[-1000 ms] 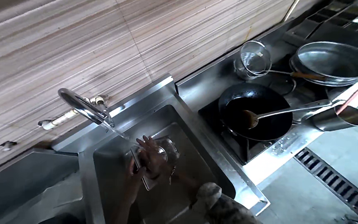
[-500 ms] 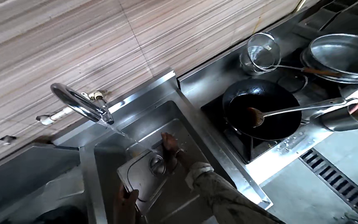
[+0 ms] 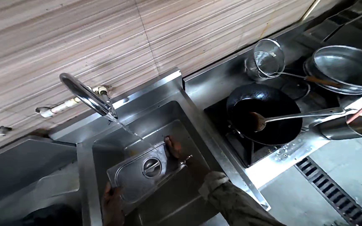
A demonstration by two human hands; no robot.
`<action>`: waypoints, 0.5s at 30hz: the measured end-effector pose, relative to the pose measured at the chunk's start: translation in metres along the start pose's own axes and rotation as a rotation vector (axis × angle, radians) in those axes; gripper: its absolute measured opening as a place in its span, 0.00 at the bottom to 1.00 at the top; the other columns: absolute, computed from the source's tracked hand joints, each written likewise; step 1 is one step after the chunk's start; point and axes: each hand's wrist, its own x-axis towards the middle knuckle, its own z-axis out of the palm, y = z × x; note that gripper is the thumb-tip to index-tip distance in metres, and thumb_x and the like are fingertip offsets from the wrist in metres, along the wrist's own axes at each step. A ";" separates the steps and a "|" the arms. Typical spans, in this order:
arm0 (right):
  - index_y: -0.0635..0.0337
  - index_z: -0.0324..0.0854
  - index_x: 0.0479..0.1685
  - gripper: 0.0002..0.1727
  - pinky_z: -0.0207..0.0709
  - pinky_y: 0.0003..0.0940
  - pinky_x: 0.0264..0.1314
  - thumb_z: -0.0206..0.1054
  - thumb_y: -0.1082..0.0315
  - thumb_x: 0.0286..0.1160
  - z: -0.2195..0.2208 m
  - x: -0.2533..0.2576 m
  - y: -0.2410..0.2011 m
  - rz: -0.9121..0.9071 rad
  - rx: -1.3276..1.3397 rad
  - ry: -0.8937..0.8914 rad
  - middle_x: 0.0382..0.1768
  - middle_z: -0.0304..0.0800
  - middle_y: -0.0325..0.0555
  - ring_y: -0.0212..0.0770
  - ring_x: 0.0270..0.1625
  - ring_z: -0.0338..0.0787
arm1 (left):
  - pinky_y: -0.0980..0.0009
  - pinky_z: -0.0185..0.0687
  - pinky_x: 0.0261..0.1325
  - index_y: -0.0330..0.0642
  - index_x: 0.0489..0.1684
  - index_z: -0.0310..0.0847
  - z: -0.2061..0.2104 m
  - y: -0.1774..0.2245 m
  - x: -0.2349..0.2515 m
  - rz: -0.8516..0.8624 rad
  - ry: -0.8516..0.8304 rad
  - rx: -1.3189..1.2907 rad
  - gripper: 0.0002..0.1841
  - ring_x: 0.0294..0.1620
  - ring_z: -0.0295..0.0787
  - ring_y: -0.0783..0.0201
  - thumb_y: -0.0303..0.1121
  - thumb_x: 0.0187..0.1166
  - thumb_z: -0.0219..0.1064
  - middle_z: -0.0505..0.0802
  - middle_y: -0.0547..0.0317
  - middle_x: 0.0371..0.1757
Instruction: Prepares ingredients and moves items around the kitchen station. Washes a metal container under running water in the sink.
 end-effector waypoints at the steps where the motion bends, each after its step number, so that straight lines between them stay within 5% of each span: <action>1: 0.51 0.76 0.75 0.32 0.84 0.59 0.61 0.47 0.37 0.90 -0.011 -0.015 -0.003 0.078 0.044 -0.040 0.55 0.91 0.58 0.54 0.55 0.92 | 0.67 0.83 0.65 0.36 0.85 0.63 0.000 -0.008 0.011 -0.002 0.008 -0.005 0.32 0.65 0.84 0.65 0.24 0.78 0.64 0.83 0.46 0.72; 3: 0.56 0.82 0.69 0.28 0.86 0.48 0.57 0.57 0.43 0.89 -0.030 -0.042 -0.009 0.170 0.131 -0.072 0.50 0.92 0.54 0.46 0.49 0.92 | 0.63 0.81 0.69 0.36 0.83 0.66 0.001 -0.028 0.040 0.023 0.014 0.030 0.29 0.67 0.83 0.63 0.31 0.82 0.67 0.84 0.47 0.72; 6: 0.59 0.81 0.64 0.22 0.87 0.40 0.44 0.62 0.51 0.88 -0.047 -0.065 -0.008 0.114 0.233 -0.031 0.41 0.89 0.48 0.40 0.38 0.89 | 0.52 0.84 0.63 0.36 0.78 0.72 0.021 -0.051 0.083 0.116 -0.037 0.332 0.28 0.59 0.88 0.54 0.43 0.83 0.69 0.89 0.41 0.62; 8: 0.62 0.81 0.61 0.20 0.87 0.41 0.43 0.64 0.54 0.86 -0.052 -0.078 -0.013 0.058 0.168 0.037 0.36 0.89 0.48 0.40 0.36 0.89 | 0.41 0.75 0.75 0.37 0.84 0.66 0.052 -0.050 0.094 0.167 -0.134 0.633 0.36 0.72 0.82 0.42 0.53 0.84 0.65 0.83 0.36 0.72; 10: 0.64 0.81 0.55 0.18 0.84 0.40 0.39 0.64 0.56 0.85 -0.051 -0.092 -0.031 0.027 0.062 0.095 0.30 0.85 0.46 0.39 0.31 0.86 | 0.37 0.72 0.76 0.35 0.80 0.69 0.106 -0.053 0.091 0.233 -0.172 0.834 0.39 0.76 0.77 0.36 0.59 0.81 0.63 0.79 0.33 0.76; 11: 0.64 0.81 0.54 0.18 0.83 0.40 0.37 0.63 0.56 0.85 -0.048 -0.098 -0.040 0.023 0.009 0.118 0.27 0.84 0.44 0.39 0.29 0.84 | 0.36 0.68 0.79 0.35 0.83 0.67 0.135 -0.056 0.082 0.239 -0.186 0.840 0.41 0.80 0.72 0.33 0.61 0.81 0.62 0.74 0.31 0.81; 13: 0.66 0.82 0.58 0.18 0.85 0.41 0.37 0.62 0.58 0.84 -0.041 -0.109 -0.050 0.021 -0.074 0.182 0.26 0.86 0.44 0.39 0.28 0.87 | 0.36 0.56 0.86 0.40 0.95 0.45 0.184 -0.061 0.053 0.247 -0.270 0.762 0.50 0.90 0.55 0.36 0.67 0.82 0.54 0.53 0.35 0.93; 15: 0.67 0.84 0.53 0.17 0.86 0.42 0.37 0.64 0.60 0.82 -0.042 -0.120 -0.051 0.035 -0.117 0.269 0.25 0.87 0.45 0.39 0.27 0.87 | 0.36 0.51 0.88 0.39 0.96 0.32 0.209 -0.057 0.033 0.377 -0.363 0.715 0.52 0.95 0.44 0.41 0.70 0.83 0.47 0.39 0.38 0.96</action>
